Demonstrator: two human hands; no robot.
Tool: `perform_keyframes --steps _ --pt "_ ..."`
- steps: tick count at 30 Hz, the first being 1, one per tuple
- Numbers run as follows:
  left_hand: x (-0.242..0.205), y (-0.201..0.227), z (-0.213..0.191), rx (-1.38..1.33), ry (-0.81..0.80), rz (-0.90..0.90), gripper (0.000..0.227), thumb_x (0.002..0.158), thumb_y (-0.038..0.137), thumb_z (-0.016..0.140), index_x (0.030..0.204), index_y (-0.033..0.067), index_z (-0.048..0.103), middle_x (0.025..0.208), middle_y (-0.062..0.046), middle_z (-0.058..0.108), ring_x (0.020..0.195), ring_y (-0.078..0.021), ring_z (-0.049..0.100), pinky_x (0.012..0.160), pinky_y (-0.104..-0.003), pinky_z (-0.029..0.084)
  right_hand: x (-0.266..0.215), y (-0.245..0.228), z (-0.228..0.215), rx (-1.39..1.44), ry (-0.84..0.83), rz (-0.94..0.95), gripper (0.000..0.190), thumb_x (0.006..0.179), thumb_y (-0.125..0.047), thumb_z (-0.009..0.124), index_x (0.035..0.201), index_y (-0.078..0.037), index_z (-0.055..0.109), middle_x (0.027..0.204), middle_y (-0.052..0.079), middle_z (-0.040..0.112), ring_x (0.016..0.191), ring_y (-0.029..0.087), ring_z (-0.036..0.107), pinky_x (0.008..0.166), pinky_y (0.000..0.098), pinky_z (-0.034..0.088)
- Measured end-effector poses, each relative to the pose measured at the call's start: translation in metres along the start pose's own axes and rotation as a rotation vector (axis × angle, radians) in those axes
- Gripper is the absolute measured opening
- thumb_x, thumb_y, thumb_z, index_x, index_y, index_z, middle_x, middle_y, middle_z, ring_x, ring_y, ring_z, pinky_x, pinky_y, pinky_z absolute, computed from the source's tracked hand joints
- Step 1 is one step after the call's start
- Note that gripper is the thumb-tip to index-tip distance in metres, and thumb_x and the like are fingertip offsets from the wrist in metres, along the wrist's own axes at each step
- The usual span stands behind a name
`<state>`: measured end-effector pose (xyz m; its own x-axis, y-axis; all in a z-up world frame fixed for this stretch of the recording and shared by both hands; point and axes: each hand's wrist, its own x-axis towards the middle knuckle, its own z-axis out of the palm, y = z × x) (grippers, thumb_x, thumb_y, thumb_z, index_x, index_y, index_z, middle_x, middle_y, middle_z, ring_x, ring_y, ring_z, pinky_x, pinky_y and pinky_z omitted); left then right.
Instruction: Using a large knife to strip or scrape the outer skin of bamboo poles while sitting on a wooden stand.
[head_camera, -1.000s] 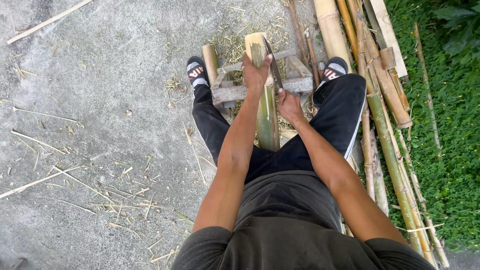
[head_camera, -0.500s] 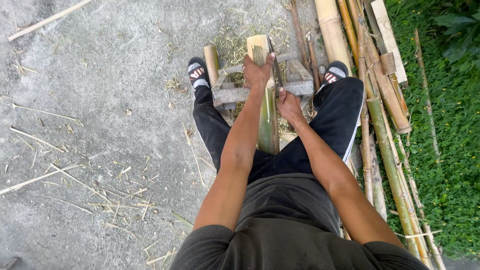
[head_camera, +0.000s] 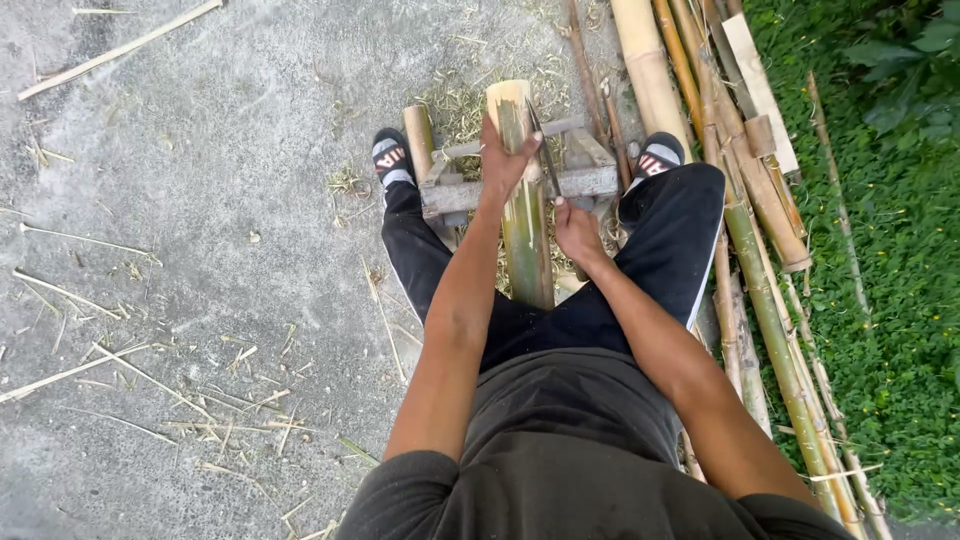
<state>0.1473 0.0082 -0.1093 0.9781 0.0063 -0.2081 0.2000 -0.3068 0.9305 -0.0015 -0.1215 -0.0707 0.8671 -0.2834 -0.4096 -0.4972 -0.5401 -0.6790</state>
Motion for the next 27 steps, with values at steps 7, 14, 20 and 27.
perform_keyframes --steps 7,14,20,27 --pt "-0.012 0.031 -0.009 -0.082 -0.066 -0.046 0.118 0.078 0.028 0.087 0.161 -0.0035 0.01 0.142 -0.025 0.058 0.126 -0.0317 0.062 0.11 -0.035 0.047 -0.008 -0.001 0.003 0.002 -0.028 0.005 0.051 0.109 -0.04 0.039 0.108 0.001 0.068 0.094 0.039 0.065 0.097 0.062 0.059 0.092 0.0639 0.045" --pt "-0.013 0.029 -0.003 0.026 0.058 0.025 0.103 0.075 0.031 0.088 0.152 -0.0071 0.03 0.125 -0.024 0.07 0.112 -0.0322 0.071 0.099 -0.037 0.054 -0.007 -0.01 0.008 0.054 -0.076 0.064 0.053 0.11 -0.04 0.036 0.106 0.001 0.069 0.094 0.04 0.065 0.099 0.061 0.059 0.091 0.0616 0.047" --pt "-0.015 0.039 0.0 0.129 0.126 -0.013 0.105 0.076 0.037 0.087 0.151 -0.0103 0.03 0.117 -0.027 0.071 0.106 -0.0358 0.073 0.094 -0.039 0.056 0.004 -0.001 0.016 0.056 -0.036 -0.011 0.054 0.109 -0.039 0.035 0.105 0.001 0.07 0.097 0.036 0.067 0.099 0.061 0.059 0.093 0.0614 0.045" --pt "-0.01 0.057 0.003 0.236 0.094 -0.219 0.111 0.075 0.046 0.081 0.154 -0.0072 0.025 0.111 -0.026 0.073 0.1 -0.0373 0.075 0.093 -0.041 0.056 0.02 0.004 0.019 0.038 -0.065 0.013 0.055 0.108 -0.04 0.034 0.102 0.001 0.069 0.097 0.038 0.066 0.095 0.063 0.057 0.093 0.0629 0.043"
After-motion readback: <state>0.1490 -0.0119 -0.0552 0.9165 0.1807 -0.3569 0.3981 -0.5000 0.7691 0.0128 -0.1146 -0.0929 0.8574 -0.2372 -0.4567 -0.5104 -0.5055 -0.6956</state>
